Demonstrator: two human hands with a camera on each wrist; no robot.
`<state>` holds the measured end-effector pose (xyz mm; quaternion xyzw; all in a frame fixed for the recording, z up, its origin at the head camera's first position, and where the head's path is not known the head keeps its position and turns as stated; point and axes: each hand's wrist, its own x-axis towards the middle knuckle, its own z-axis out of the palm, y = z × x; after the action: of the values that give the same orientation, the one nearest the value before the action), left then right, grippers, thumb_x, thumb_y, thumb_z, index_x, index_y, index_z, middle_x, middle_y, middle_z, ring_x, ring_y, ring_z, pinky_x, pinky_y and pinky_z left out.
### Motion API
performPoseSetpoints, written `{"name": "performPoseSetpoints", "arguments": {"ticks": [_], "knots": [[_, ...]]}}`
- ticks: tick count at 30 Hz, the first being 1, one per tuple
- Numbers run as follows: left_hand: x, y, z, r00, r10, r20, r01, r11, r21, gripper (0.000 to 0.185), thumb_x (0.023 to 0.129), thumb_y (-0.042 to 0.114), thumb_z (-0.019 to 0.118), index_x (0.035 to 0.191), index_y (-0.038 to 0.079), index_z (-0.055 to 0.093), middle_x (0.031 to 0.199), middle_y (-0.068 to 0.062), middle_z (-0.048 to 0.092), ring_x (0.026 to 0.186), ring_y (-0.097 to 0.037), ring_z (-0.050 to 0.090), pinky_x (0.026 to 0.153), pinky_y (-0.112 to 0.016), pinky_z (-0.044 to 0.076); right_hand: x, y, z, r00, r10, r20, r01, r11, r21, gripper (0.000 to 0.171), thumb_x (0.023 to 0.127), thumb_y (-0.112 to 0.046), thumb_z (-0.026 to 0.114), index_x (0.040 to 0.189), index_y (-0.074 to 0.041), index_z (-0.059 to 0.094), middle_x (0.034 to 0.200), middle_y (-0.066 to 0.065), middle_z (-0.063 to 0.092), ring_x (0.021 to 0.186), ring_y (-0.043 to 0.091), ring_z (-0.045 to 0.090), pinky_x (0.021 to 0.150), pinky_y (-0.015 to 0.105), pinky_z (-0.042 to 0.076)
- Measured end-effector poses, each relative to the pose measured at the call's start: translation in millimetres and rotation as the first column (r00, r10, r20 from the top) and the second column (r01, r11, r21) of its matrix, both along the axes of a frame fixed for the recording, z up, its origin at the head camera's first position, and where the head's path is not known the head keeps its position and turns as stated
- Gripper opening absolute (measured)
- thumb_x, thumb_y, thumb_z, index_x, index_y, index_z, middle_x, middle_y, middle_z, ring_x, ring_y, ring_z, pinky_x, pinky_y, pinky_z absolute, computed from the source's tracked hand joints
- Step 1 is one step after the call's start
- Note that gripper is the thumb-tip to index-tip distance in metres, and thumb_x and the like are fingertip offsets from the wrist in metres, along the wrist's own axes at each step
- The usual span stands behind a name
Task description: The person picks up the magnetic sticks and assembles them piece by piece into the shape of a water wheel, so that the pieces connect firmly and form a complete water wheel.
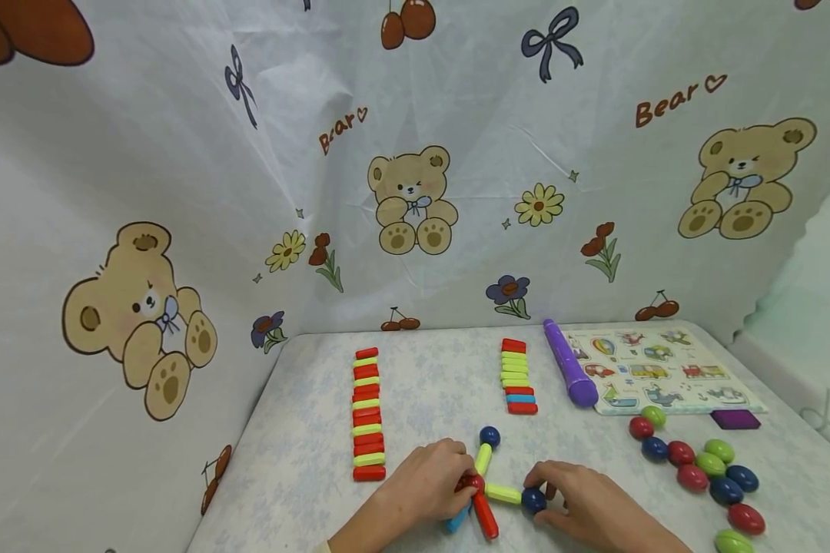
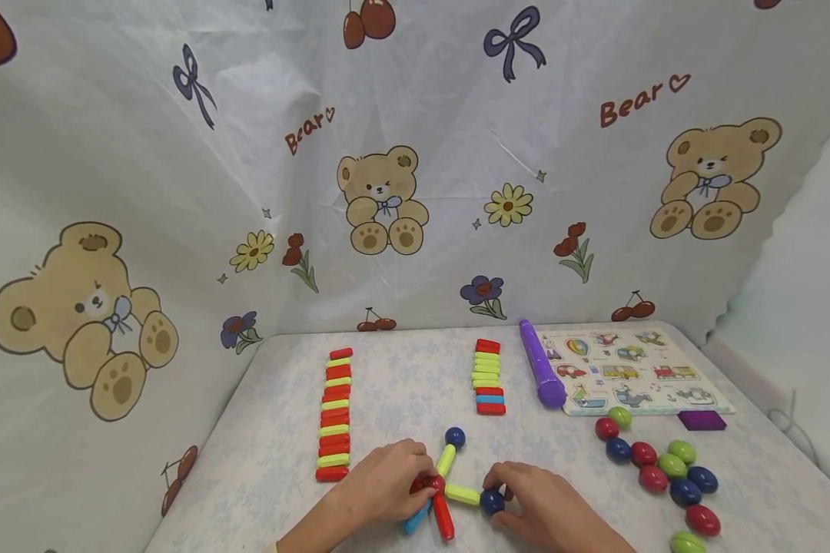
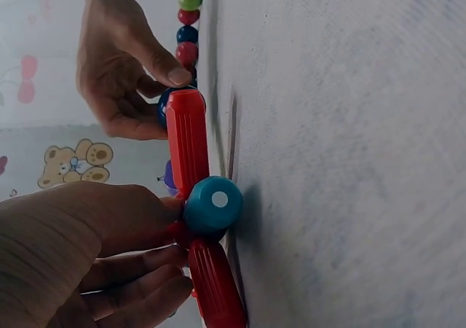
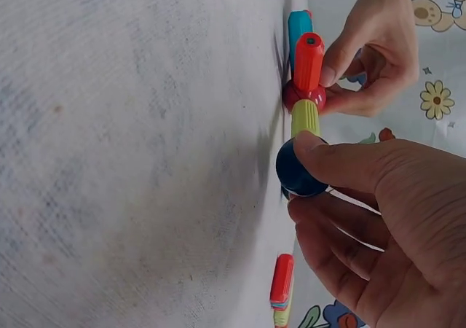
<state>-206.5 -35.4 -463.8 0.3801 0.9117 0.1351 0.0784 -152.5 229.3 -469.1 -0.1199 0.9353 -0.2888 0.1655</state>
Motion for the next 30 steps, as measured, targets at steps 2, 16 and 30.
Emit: {"name": "performPoseSetpoints", "arguments": {"ticks": [2, 16, 30], "knots": [[-0.2, 0.4, 0.0, 1.0, -0.002, -0.009, 0.002, 1.0, -0.004, 0.012, 0.096, 0.027, 0.085, 0.105, 0.021, 0.083, 0.084, 0.013, 0.057, 0.076, -0.001, 0.048, 0.063, -0.016, 0.046, -0.7, 1.8, 0.5, 0.999, 0.024, -0.034, -0.025, 0.999, -0.022, 0.032, 0.089, -0.018, 0.089, 0.117, -0.021, 0.074, 0.103, -0.007, 0.07, 0.087, 0.015, 0.063, 0.082, 0.043, 0.062], [3.3, 0.1, -0.7, 0.999, -0.034, -0.025, 0.034, 0.999, 0.021, 0.014, 0.098, 0.027, 0.083, 0.112, 0.027, 0.085, 0.092, 0.015, 0.063, 0.081, 0.001, 0.049, 0.067, -0.014, 0.046, -11.2, 13.6, -4.5, 0.986, 0.063, -0.157, -0.071, 0.996, -0.046, 0.041, 0.09, -0.019, 0.089, 0.127, -0.019, 0.071, 0.116, -0.007, 0.071, 0.093, 0.012, 0.064, 0.075, 0.028, 0.059], [4.6, -0.8, 0.6, 0.998, -0.04, -0.041, 0.04, 0.999, 0.012, 0.015, 0.096, 0.026, 0.085, 0.111, 0.027, 0.085, 0.085, 0.014, 0.057, 0.074, -0.001, 0.047, 0.06, -0.016, 0.044, -16.6, 35.3, 3.5, 0.973, -0.103, -0.208, 0.122, 0.989, 0.08, 0.036, 0.09, -0.016, 0.088, 0.123, -0.02, 0.075, 0.112, -0.005, 0.074, 0.089, 0.012, 0.066, 0.071, 0.027, 0.057]]}}
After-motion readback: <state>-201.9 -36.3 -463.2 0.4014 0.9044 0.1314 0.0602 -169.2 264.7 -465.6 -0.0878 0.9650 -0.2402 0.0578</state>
